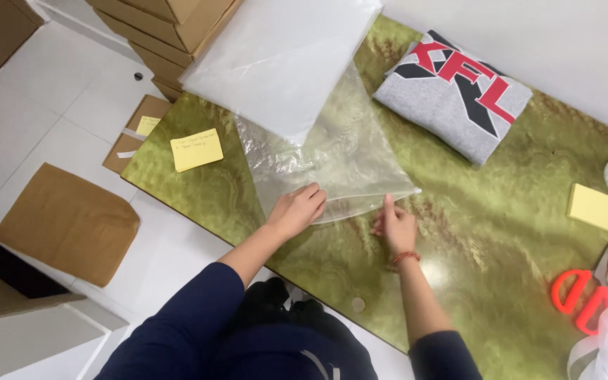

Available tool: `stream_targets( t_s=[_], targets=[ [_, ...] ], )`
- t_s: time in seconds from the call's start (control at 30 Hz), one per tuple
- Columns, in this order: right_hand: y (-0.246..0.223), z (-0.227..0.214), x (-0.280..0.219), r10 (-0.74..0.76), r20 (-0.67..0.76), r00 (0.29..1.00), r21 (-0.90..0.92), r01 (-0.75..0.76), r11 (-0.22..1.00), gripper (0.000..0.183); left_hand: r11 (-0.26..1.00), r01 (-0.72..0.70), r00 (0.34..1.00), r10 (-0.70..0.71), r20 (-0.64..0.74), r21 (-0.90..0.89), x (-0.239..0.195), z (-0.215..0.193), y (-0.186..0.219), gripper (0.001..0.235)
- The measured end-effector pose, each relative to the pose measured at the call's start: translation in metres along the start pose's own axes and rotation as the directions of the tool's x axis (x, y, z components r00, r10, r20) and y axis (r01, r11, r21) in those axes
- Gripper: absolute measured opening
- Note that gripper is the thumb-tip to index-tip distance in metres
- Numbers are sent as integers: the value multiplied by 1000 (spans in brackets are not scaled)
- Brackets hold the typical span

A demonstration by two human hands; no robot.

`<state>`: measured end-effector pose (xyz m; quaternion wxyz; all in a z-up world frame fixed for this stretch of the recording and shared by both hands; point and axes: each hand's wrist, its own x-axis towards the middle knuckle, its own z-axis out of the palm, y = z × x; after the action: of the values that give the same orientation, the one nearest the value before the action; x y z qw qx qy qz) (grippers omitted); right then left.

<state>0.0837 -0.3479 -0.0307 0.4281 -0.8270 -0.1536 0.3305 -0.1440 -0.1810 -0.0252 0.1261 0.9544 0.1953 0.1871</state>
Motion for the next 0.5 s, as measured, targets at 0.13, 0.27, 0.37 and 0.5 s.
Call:
stream_targets(
  t_s=[0.13,0.27,0.37,0.5],
  targets=[
    [-2,33,-16,-777,-222,589,-445,648,618,28,1000,13,999,-13,-49,-8,2,-13,9,6],
    [-47,60,-35,-840,52,541,-409,779,476,10,997,-8,983,-6,-184,-74,14,-45,25,10],
    [-33,81,-3,-561,388,731,-650,648,396,44,997,39,944,-58,-326,-64,21,-64,30,9],
    [-100,93,-3,-516,399,758,-778,578,246,50,999,23,900,-41,-435,-47,23,-85,33,8]
  ],
)
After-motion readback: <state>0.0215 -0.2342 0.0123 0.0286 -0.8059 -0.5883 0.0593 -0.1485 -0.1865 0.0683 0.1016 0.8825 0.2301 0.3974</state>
